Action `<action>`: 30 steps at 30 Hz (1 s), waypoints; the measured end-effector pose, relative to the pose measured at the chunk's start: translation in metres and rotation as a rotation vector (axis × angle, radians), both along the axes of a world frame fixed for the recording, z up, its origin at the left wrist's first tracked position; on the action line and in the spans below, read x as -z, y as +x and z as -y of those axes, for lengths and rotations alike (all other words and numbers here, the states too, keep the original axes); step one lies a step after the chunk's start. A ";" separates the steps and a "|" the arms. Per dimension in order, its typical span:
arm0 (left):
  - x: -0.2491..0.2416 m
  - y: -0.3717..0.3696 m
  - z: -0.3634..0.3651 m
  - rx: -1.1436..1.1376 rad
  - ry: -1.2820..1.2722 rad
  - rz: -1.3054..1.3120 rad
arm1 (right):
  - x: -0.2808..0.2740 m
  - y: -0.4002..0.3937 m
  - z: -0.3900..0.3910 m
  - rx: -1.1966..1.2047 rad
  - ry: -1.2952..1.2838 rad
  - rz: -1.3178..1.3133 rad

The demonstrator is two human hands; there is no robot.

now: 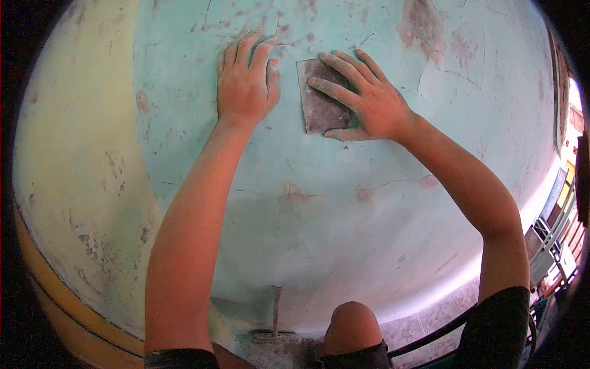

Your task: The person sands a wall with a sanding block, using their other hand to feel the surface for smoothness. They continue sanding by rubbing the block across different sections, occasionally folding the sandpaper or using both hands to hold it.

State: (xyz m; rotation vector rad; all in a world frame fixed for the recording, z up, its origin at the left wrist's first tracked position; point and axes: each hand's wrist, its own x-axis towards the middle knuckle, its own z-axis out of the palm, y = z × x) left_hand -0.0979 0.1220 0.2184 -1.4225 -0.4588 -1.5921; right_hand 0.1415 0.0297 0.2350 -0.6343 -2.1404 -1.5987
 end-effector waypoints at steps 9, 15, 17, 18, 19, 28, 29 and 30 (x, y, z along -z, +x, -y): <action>0.001 0.000 0.003 -0.026 0.002 -0.003 | -0.001 0.000 0.000 0.010 0.001 0.003; 0.000 0.000 0.000 -0.012 0.021 -0.008 | 0.000 0.001 -0.001 0.012 0.014 0.008; 0.001 0.000 0.001 -0.014 0.015 -0.007 | 0.000 0.001 0.000 0.000 0.006 0.009; 0.001 0.000 0.001 -0.014 0.014 -0.006 | 0.000 0.001 -0.001 0.008 0.016 0.014; 0.001 0.000 0.001 -0.016 0.013 -0.006 | 0.000 0.001 -0.001 0.016 0.027 0.018; 0.001 -0.001 -0.001 -0.011 0.007 -0.007 | 0.000 0.000 -0.001 0.019 0.032 0.022; 0.001 0.000 0.000 -0.012 0.010 -0.005 | 0.000 0.000 -0.001 0.018 0.032 0.022; 0.001 0.000 0.000 -0.011 0.014 -0.003 | 0.001 0.000 -0.001 0.015 0.024 0.015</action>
